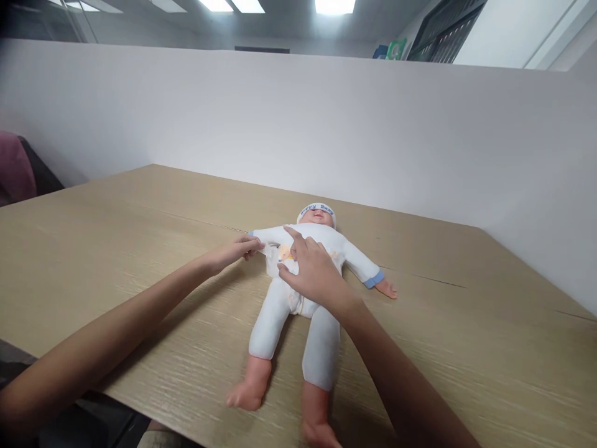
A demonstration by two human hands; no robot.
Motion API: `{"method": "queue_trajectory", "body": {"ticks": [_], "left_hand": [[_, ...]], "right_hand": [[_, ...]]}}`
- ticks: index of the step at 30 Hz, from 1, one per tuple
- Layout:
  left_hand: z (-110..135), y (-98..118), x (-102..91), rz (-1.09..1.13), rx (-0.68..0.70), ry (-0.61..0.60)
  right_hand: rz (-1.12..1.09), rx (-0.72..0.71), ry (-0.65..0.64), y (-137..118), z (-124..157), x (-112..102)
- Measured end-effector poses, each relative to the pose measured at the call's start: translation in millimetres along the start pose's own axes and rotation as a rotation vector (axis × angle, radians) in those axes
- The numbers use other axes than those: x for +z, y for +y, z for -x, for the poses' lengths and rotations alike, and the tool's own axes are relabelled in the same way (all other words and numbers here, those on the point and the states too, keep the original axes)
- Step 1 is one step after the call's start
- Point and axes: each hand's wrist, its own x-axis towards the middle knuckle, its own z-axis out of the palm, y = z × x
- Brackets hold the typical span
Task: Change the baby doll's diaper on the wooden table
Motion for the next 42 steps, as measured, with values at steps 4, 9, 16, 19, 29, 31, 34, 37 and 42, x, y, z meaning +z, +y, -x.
{"method": "queue_trajectory", "body": {"ticks": [4, 9, 16, 19, 29, 31, 34, 37, 42], "left_hand": [[-14, 17, 25.6, 0.105, 0.007, -0.011], [-31, 30, 57.3, 0.263, 0.045, -0.114], [-28, 3, 62.2, 0.381, 0.120, -0.012], [-26, -10, 65.8, 0.275, 0.193, 0.081], [-36, -21, 77.9, 0.301, 0.131, 0.155], [-34, -17, 78.0, 0.280, 0.112, 0.222], [-14, 0, 77.8, 0.222, 0.127, 0.403], [29, 29, 77.8, 0.018, 0.321, 0.419], [90, 59, 81.9, -0.349, 0.436, -0.102]], "right_hand": [[-0.090, 0.049, -0.010, 7, -3, 4], [-0.174, 0.152, 0.048, 6, -6, 4], [-0.236, 0.216, 0.086, 3, -3, -3], [-0.233, 0.198, 0.136, 5, -3, 1], [-0.294, 0.190, 0.335, 11, -6, 11], [-0.314, 0.179, 0.393, 12, -5, 9], [-0.333, 0.169, 0.455, 5, 6, 1], [-0.331, 0.168, 0.454, -15, 38, -10], [-0.340, 0.240, 0.180, -39, 107, -16]]}}
